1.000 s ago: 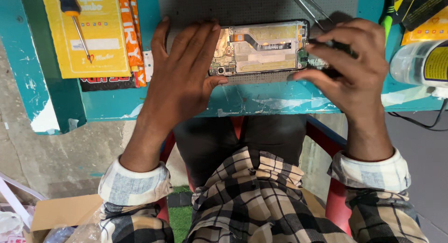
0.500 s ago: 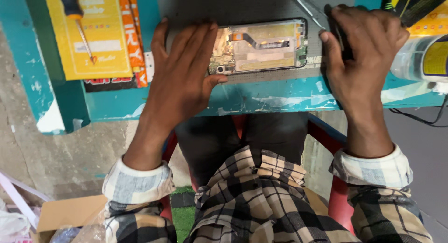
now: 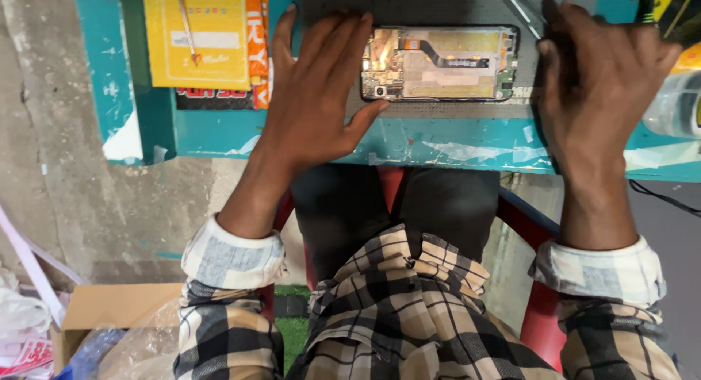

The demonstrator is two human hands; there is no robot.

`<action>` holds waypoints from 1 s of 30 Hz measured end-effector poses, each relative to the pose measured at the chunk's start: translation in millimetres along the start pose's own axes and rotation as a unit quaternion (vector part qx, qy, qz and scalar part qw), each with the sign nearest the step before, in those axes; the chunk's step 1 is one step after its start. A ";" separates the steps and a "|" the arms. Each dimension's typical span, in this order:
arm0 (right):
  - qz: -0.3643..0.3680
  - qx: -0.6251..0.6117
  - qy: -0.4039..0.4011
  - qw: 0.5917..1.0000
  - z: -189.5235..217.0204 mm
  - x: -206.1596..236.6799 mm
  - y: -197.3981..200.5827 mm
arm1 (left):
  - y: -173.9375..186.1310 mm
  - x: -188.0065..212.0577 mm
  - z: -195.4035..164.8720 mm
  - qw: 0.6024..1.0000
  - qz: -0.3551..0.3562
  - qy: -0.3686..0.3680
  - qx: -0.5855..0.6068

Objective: The person cleans a small circuit board with a brush and then installs it into a disassembled smartphone, connecting a ribbon cable and securing the component with a screwdriver.

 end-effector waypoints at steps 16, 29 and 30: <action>-0.001 -0.042 -0.023 0.999 2.0 6.4 -0.8 | 1.0 -3.4 -5.0 1.000 0.020 0.011 0.008; -0.005 -0.100 -0.016 0.995 13.0 1.3 3.7 | -1.8 -6.3 -9.3 0.999 0.034 -0.004 0.000; -0.001 -0.099 -0.014 0.995 14.7 -0.5 5.3 | -2.0 -6.4 -9.4 0.999 0.036 0.000 0.004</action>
Point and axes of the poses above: each hand's wrist, its own x-axis away from the middle knuckle, its own y-axis out of the back of the hand, z = x × y, the point moved 3 cm from there along -x, towards the middle knuckle, and after that the axes turned 3 degrees about -y, right-handed, at the moved point
